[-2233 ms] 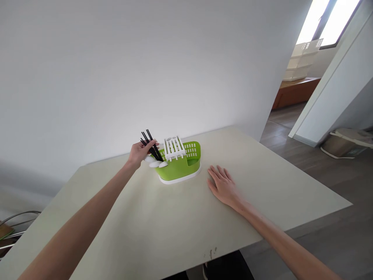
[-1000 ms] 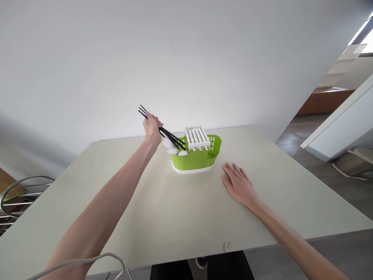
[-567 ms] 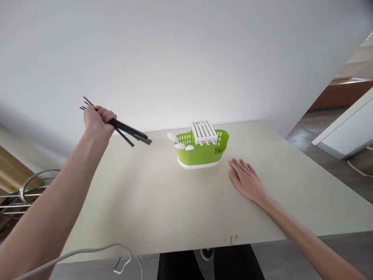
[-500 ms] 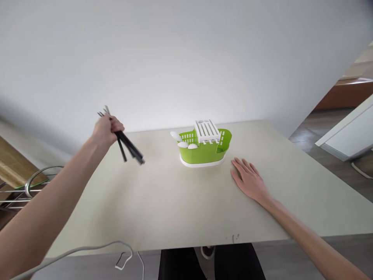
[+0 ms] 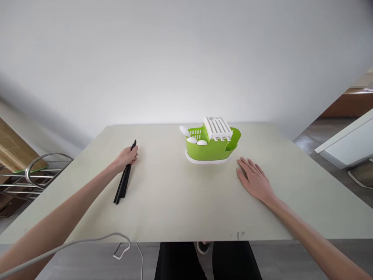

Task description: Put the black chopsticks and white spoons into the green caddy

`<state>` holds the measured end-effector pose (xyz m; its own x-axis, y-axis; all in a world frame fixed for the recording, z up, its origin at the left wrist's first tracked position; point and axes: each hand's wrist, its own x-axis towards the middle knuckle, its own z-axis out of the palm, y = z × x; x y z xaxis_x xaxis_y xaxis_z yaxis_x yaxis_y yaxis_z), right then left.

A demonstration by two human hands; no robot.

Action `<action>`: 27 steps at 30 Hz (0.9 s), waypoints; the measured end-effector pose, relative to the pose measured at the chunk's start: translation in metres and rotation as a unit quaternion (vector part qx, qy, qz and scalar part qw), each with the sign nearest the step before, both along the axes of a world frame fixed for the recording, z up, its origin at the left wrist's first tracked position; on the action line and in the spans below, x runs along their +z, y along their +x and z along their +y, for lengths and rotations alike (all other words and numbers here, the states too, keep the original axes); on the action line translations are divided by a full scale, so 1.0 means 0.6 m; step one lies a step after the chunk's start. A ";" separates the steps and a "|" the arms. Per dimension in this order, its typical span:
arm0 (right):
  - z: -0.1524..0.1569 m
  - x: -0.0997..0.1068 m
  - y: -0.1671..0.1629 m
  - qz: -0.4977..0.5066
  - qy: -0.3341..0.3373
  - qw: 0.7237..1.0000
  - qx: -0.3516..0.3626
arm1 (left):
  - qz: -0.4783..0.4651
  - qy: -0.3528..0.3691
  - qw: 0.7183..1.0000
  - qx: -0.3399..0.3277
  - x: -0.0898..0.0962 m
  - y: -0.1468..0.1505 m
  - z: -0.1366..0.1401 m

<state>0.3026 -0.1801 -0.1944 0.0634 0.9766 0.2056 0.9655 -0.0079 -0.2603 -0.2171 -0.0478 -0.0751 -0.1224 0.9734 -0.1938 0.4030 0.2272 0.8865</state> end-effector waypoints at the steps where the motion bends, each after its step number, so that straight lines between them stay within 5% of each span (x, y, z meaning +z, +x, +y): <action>1: 0.000 0.001 0.000 0.001 -0.002 1.000 -0.002 | 0.019 0.013 1.000 0.007 -0.007 -0.004 -0.004; 4: -0.001 0.001 -0.001 0.000 0.000 1.000 -0.004 | 0.171 0.067 0.983 0.015 -0.027 -0.021 -0.012; 7: -0.001 0.000 0.001 -0.001 0.003 1.000 0.000 | 0.330 0.128 0.935 -0.035 -0.050 -0.043 -0.014; 11: 0.000 -0.004 0.004 -0.001 0.008 1.000 0.005 | 0.378 0.214 0.897 -0.078 -0.082 -0.068 -0.019; 17: 0.001 -0.007 0.008 -0.003 0.012 1.000 0.007 | 0.402 0.195 0.890 -0.088 -0.104 -0.082 -0.033; 22: -0.001 -0.003 0.003 0.002 0.011 1.000 0.004 | 0.406 0.189 0.890 -0.086 -0.081 -0.072 -0.030; 27: 0.003 -0.004 0.000 0.006 0.018 1.000 0.004 | 0.342 0.312 0.880 -0.107 -0.010 0.012 -0.040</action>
